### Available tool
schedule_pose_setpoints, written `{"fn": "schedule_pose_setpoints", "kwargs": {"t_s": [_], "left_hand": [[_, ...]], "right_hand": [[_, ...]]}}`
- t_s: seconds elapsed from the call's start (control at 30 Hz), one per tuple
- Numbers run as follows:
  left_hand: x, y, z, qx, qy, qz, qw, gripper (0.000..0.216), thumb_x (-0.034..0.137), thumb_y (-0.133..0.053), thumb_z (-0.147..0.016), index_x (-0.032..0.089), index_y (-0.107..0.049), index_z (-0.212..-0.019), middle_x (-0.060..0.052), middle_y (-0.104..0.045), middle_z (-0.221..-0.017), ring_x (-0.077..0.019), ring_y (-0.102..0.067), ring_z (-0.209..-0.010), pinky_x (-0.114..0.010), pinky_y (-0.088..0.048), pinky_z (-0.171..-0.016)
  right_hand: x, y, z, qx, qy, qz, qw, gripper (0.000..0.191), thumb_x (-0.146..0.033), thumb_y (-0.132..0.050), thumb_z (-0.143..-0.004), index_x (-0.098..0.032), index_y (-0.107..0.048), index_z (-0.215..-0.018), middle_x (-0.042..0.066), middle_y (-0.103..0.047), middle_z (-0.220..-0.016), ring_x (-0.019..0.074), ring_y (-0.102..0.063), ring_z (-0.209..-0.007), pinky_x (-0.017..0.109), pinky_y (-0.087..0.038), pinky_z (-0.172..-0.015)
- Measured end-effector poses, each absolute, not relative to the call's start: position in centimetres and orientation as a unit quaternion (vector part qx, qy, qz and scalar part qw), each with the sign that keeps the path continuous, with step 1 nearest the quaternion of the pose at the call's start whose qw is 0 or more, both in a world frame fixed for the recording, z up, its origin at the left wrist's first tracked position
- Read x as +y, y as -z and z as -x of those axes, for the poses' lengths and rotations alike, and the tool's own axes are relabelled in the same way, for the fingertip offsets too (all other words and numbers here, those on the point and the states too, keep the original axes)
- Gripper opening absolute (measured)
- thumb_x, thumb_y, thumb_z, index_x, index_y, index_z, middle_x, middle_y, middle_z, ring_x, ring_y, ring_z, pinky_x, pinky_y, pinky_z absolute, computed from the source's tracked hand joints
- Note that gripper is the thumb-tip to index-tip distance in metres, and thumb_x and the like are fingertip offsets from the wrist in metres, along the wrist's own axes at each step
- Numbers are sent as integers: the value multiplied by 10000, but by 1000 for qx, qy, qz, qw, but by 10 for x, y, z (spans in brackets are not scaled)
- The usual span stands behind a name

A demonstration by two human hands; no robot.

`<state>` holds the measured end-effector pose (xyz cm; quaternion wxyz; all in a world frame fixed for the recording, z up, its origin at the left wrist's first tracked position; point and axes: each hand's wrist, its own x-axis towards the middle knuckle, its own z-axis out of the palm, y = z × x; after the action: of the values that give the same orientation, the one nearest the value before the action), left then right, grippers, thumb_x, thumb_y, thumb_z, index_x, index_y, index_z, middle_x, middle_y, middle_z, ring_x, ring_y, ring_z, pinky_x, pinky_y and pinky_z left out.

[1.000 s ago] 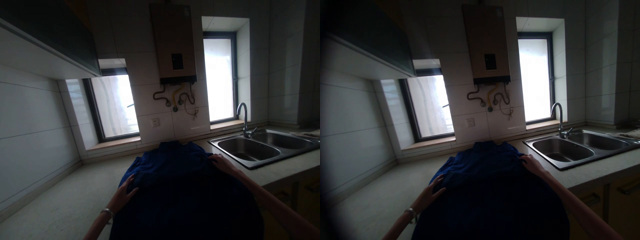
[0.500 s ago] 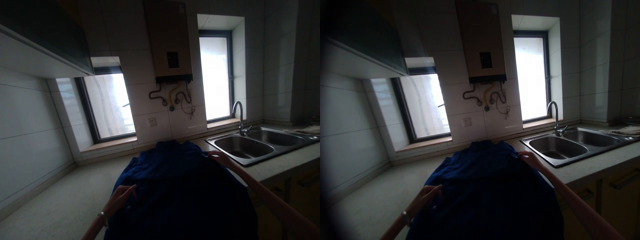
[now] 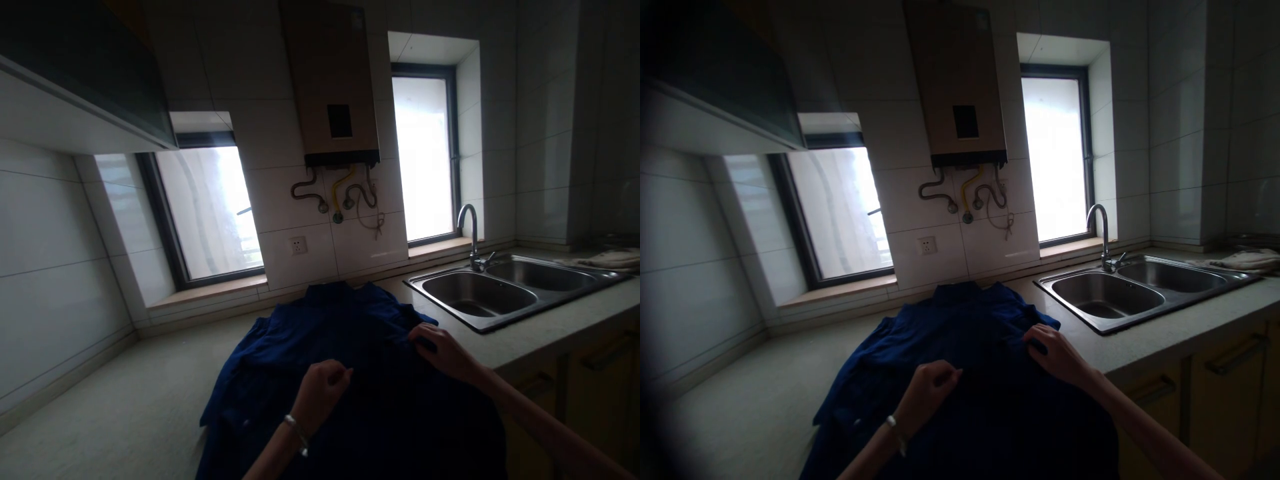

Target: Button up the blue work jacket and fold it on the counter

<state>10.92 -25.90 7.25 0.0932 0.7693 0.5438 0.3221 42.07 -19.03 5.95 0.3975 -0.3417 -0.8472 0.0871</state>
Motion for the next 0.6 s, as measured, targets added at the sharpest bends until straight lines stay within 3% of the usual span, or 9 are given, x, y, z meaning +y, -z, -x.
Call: {"fn": "schedule_pose_setpoints", "kwargs": {"t_s": [0.03,0.1,0.17,0.37,0.47,0.6], "left_hand": [[-259,-70,-126,523,-331,-780,92,276,418,-554,-829,178,-687,-858,-33,-642,-749,-149,-560,-649,-256,-420,-606],[-259,-65,-154,481,-352,-800,61,412,375,-634,-785,223,-601,-1166,-70,-636,-1044,-206,-590,-888,-309,-478,-769],[-257,-59,-175,445,-356,-822,24,498,316,-657,-777,263,-537,-1257,-78,-567,-1217,-245,-530,-1070,-377,-462,-904],[-246,-55,-191,416,-373,-826,76,258,247,-542,-864,234,-656,-1095,-69,-661,-1002,-218,-566,-964,-381,-489,-872],[-245,-55,-192,434,-419,-789,120,253,241,-525,-863,219,-669,-1070,-80,-659,-990,-221,-572,-954,-388,-480,-872],[-249,-54,-195,414,-429,-781,186,279,161,-485,-842,213,-678,-1037,-82,-640,-1016,-199,-585,-945,-353,-470,-875]], "right_hand": [[-200,-58,-412,-843,-92,348,399,169,-167,-506,-812,-197,-620,-933,47,-643,-947,186,-589,-900,328,-464,-814],[-215,-55,-395,-837,-109,354,402,153,-169,-498,-821,-196,-613,-918,41,-634,-898,182,-587,-859,317,-462,-780],[-225,-52,-383,-831,-128,351,412,131,-164,-496,-824,-195,-604,-892,41,-626,-881,178,-581,-838,311,-462,-766],[-243,-58,-377,-773,-46,392,496,46,-230,-554,-815,-197,-532,-792,42,-576,-824,193,-532,-818,332,-447,-742],[-250,-58,-375,-776,-16,416,473,203,-349,-598,-817,-204,-515,-701,32,-555,-740,184,-512,-728,320,-429,-662],[-251,-52,-366,-790,-8,434,434,219,-397,-641,-793,-204,-569,-721,40,-594,-781,202,-532,-757,328,-419,-670]]}}
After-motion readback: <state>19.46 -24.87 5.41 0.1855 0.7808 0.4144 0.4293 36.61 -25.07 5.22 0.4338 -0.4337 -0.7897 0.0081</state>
